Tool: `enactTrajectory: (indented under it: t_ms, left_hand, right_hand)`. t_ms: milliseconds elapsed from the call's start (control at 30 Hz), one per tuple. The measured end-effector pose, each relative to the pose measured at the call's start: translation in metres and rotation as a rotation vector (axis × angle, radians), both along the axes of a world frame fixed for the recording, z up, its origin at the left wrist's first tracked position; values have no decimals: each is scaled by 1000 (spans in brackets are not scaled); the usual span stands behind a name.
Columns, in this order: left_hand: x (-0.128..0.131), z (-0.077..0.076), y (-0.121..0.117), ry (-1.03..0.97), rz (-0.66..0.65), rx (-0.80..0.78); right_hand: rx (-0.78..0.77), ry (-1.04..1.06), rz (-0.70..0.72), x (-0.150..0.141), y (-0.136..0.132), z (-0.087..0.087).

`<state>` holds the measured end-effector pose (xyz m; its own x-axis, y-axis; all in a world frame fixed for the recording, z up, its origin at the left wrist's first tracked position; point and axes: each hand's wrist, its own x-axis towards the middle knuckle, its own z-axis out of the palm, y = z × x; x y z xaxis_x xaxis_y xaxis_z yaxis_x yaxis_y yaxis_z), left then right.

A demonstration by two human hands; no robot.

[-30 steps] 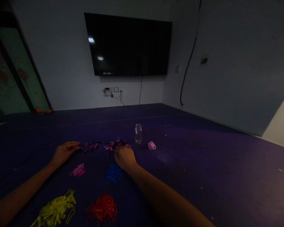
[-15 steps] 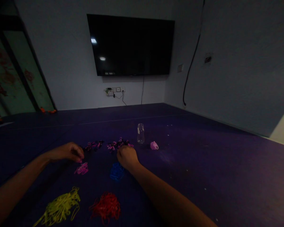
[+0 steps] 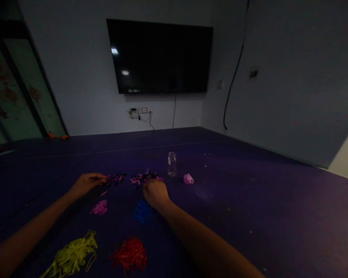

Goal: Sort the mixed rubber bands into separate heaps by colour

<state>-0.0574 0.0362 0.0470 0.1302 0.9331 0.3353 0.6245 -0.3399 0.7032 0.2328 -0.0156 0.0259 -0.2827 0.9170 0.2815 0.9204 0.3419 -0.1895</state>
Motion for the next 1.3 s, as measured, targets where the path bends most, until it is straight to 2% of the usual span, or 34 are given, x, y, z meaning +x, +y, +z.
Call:
enactTrajectory:
  t_ms: [100,200,267,333,500,600,667,800,900,1067,1300]
  left_hand:
    - [-2,-10,2,-47,-44,21]
    - [-3,-12,-1,40,-26,103]
    - [-1,-12,-3,120,-28,104]
    - [3,-12,-4,159,-62,28]
    - [11,-10,-5,140,-224,-296]
    - [11,-8,-4,146,-265,-385]
    - [10,-7,-2,138,-224,-305]
    - [4,-10,2,204,-90,146]
    - [-1,-20,4,324,-132,374]
    - [-7,-34,7,476,-168,434]
    - [-6,-31,8,463,-184,427]
  right_hand:
    - [5,3,-2,0,0,0]
    - [7,2,1,0,0,0]
    - [6,0,4,0,0,1]
    - [4,-2,4,0,0,0]
    - [6,-10,0,-1,1,-1]
    - [1,-9,1,-1,1,-1]
    - [-3,-4,5,-1,1,-1]
    - [7,0,-3,-1,1,-2]
    - [15,-3,5,-1,1,-1]
    - [6,0,4,-1,1,-1]
    - [0,4,-3,-1,2,-2]
